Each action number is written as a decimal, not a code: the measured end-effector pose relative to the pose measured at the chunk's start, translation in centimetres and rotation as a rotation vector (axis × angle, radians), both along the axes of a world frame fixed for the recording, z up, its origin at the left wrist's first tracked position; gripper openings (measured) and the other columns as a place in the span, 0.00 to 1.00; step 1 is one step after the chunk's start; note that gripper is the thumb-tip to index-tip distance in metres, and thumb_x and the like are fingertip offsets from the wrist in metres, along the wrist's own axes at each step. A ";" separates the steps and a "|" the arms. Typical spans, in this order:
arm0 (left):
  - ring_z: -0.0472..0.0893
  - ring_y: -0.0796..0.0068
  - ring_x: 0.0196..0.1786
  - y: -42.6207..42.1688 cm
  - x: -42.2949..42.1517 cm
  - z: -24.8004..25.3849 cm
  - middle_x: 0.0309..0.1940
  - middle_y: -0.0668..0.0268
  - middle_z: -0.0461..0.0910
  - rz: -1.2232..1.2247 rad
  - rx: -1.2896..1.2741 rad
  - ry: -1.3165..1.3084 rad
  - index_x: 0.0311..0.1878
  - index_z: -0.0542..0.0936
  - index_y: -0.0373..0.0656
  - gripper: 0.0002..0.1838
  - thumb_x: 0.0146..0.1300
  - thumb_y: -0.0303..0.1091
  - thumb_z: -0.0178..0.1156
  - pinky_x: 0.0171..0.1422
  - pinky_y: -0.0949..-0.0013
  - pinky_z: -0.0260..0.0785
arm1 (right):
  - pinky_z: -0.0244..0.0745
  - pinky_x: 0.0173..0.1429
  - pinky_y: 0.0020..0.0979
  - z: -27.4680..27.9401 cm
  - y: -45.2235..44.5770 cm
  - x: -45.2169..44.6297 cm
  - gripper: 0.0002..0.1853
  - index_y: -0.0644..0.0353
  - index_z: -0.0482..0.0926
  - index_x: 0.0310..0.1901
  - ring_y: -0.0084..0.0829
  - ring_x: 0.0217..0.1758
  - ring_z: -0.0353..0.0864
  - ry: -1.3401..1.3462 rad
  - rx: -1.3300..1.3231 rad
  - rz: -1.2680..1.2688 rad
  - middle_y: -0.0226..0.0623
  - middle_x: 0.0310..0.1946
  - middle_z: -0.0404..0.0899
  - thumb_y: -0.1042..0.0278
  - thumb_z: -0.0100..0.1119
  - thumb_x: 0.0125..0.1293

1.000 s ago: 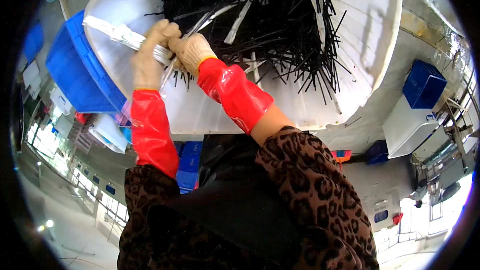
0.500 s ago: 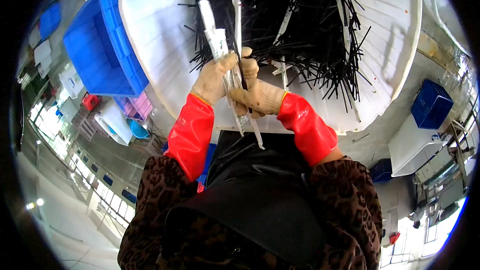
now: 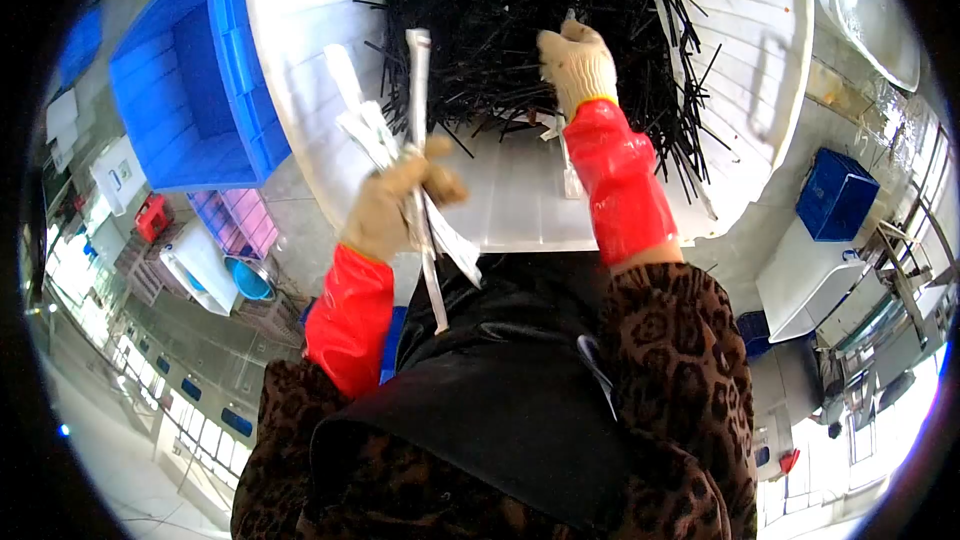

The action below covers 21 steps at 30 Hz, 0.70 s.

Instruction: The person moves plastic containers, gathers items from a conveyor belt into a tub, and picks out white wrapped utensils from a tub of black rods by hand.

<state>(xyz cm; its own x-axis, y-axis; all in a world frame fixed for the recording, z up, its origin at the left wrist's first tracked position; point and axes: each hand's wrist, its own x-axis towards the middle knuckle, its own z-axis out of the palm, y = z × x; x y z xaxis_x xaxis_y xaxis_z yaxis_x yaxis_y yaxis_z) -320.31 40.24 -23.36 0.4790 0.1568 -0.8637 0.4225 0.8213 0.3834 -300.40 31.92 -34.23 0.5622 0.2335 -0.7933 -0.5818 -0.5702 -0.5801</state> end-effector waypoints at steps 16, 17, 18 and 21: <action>0.76 0.68 0.31 -1.5 0.3 -1.7 0.28 0.56 0.75 0.045 -0.124 -0.093 0.50 0.62 0.29 0.22 0.53 0.31 0.48 0.40 0.70 0.68 | 0.67 0.24 0.31 -7.0 -0.5 3.2 0.10 0.64 0.72 0.23 0.36 0.21 0.73 0.029 -0.365 0.570 0.44 0.19 0.73 0.64 0.49 0.45; 0.76 0.67 0.31 -1.4 0.7 -2.0 0.28 0.57 0.75 0.085 -0.161 -0.098 0.49 0.63 0.29 0.21 0.52 0.31 0.48 0.41 0.69 0.68 | 0.67 0.24 0.31 -6.7 -1.5 3.2 0.10 0.64 0.72 0.23 0.36 0.21 0.73 0.021 -0.367 0.568 0.44 0.19 0.73 0.64 0.49 0.45; 0.76 0.67 0.31 -1.4 0.7 -2.0 0.26 0.57 0.75 0.114 -0.161 -0.055 0.47 0.64 0.29 0.20 0.52 0.31 0.48 0.41 0.68 0.68 | 0.63 0.19 0.29 -6.5 -3.0 2.5 0.09 0.63 0.71 0.22 0.32 0.16 0.69 -0.312 -0.269 1.018 0.40 0.15 0.70 0.66 0.47 0.45; 0.75 0.69 0.28 -1.4 -1.0 -4.2 0.21 0.61 0.73 0.178 -0.103 -0.067 0.43 0.66 0.30 0.16 0.52 0.30 0.49 0.42 0.63 0.68 | 0.60 0.16 0.28 -7.3 -3.5 0.1 0.06 0.61 0.72 0.23 0.26 0.12 0.66 0.054 -0.224 0.177 0.34 0.12 0.67 0.70 0.46 0.44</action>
<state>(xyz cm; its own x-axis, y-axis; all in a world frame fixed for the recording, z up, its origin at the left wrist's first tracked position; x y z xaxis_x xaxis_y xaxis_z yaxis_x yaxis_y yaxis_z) -321.32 38.89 -27.60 0.5083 0.1571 -0.8467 0.2432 0.9170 0.3162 -300.34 28.45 -41.54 0.4840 0.1398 -0.8638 -0.4886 -0.7757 -0.3993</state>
